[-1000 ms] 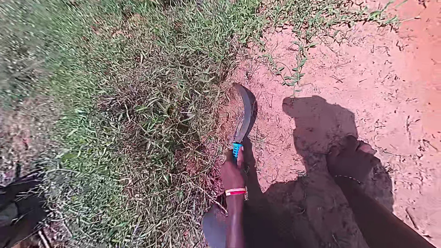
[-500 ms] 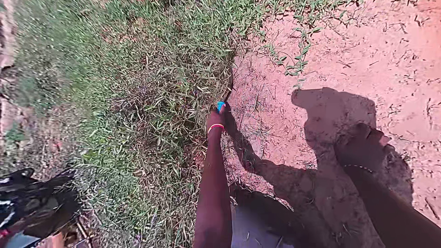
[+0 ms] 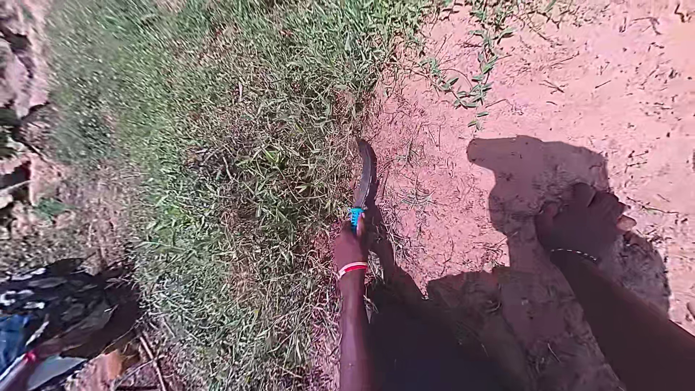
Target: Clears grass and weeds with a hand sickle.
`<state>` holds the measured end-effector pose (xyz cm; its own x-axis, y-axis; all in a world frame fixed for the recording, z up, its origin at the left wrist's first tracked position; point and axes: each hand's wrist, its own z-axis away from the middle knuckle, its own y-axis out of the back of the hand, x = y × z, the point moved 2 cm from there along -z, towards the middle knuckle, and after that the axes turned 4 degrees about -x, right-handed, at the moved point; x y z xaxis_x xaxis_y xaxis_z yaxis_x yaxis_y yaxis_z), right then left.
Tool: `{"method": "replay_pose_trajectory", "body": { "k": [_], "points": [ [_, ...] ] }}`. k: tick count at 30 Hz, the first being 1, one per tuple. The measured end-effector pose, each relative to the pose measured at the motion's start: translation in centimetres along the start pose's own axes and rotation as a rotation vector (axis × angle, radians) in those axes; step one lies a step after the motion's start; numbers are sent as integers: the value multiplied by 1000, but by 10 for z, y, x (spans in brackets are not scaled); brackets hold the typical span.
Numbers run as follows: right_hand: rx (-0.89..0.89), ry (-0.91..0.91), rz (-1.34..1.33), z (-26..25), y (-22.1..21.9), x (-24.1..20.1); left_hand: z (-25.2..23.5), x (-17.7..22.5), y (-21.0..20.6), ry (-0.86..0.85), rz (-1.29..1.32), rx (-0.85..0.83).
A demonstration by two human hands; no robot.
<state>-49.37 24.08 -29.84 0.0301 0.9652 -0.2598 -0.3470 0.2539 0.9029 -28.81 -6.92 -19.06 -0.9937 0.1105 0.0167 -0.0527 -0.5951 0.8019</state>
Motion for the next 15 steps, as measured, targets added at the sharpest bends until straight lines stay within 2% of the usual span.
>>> {"method": "replay_pose_trajectory", "body": {
  "k": [4, 8, 11, 13, 15],
  "points": [
    [-11, -2, 17, -1, 1, 0, -24, 37, -7, -91, 84, 11],
    [3, 10, 33, -1, 0, 2, -86, 103, 4, -237, 57, -23],
    [-19, -1, 30, 0, 1, 0, -109, 127, 4, -264, 180, -37],
    [-22, -3, 22, 1, 4, 0, -97, 113, -2, -252, 172, -61],
    [-23, -6, 18, 2, 3, 0, -63, 60, -13, -179, 55, -90]
  ]
}}
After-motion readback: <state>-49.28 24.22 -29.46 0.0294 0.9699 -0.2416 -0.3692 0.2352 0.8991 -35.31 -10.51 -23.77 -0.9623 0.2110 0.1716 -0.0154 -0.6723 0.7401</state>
